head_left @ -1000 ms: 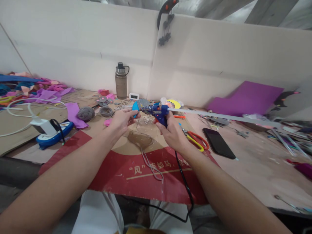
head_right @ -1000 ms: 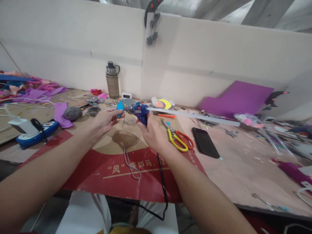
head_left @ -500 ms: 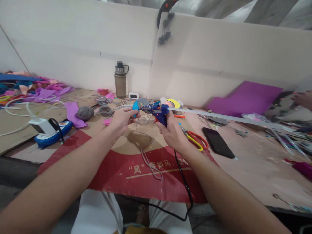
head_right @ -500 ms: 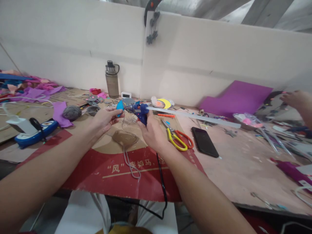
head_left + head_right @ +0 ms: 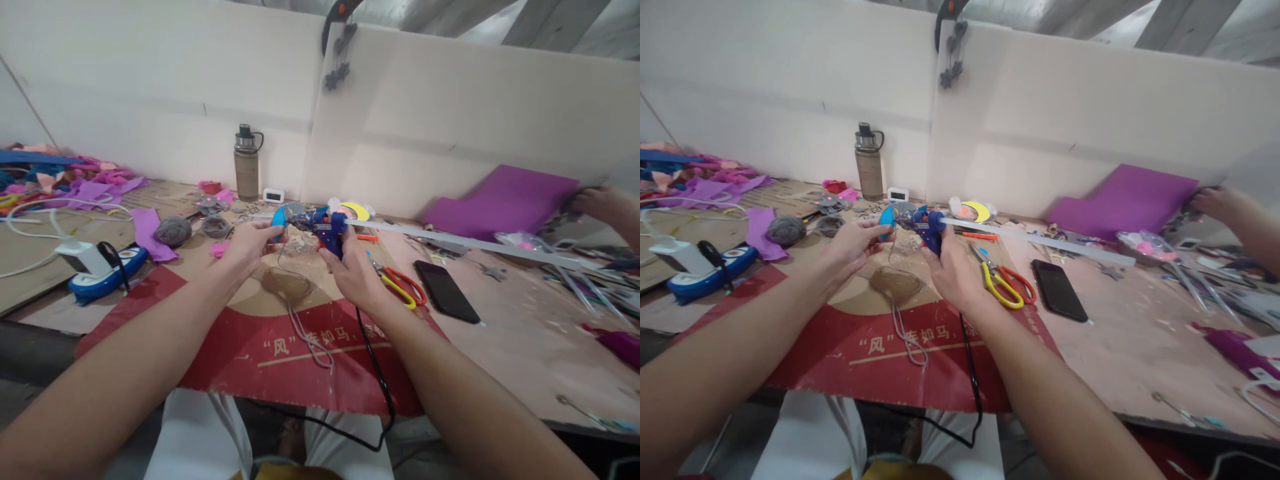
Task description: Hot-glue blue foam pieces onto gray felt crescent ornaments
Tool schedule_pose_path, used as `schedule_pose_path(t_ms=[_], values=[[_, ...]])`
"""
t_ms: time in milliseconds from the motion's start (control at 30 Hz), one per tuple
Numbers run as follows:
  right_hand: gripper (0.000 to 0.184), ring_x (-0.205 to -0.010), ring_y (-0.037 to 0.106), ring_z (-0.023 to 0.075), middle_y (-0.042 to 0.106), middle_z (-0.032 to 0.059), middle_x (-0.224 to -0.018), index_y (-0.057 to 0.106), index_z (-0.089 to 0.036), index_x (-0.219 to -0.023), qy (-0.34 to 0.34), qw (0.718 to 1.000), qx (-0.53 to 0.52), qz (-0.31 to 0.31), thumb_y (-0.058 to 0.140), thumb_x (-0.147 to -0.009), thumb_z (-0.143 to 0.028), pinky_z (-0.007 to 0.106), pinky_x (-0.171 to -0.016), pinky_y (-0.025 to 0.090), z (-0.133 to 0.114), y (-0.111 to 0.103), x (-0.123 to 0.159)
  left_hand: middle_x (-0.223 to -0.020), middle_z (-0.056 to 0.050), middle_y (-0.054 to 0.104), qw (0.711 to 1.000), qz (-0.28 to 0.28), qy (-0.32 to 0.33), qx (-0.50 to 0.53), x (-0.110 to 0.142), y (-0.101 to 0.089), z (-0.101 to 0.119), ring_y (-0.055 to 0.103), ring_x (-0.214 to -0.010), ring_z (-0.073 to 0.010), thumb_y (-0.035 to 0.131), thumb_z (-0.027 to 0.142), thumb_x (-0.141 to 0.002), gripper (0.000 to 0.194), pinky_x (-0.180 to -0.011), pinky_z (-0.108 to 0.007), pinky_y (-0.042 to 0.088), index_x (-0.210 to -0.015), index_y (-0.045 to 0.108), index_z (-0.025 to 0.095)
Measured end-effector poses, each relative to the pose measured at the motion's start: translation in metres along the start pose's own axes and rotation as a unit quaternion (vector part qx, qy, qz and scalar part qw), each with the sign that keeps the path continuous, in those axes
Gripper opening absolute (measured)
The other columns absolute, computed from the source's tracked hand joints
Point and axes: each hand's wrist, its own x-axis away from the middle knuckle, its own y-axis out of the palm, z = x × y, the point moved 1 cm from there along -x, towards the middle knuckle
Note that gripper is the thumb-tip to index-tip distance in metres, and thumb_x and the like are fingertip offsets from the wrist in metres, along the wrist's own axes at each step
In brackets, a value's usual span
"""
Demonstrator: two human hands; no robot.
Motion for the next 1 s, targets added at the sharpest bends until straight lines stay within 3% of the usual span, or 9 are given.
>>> schedule_pose_path(t_ms=[667,1000], values=[[0.047,-0.092,0.061,0.0262,0.063,0.0125,-0.106,0.04,-0.021,-0.136,0.014,1.0,-0.003,-0.018,0.048,-0.089,-0.029,0.04,-0.076,0.048,-0.0021,0.0002,0.001,-0.063,-0.003,0.065,1.0,0.007,-0.001,-0.003,0.002,-0.0014,0.0038,0.061,-0.056,-0.0082,0.071,0.008,-0.071,0.006,-0.046,-0.015,0.041,-0.067,0.068,0.012],[0.059,-0.106,0.059,0.0294,0.057,0.0152,-0.127,0.03,-0.023,-0.146,0.0,1.0,-0.009,-0.004,0.047,-0.091,-0.03,0.042,-0.078,0.051,-0.001,0.0002,0.0002,-0.064,-0.003,0.065,1.0,0.005,-0.005,-0.006,0.0023,0.0026,-0.0009,0.062,-0.052,-0.0091,0.074,0.005,-0.07,0.009,-0.044,-0.016,0.041,-0.066,0.068,0.011]])
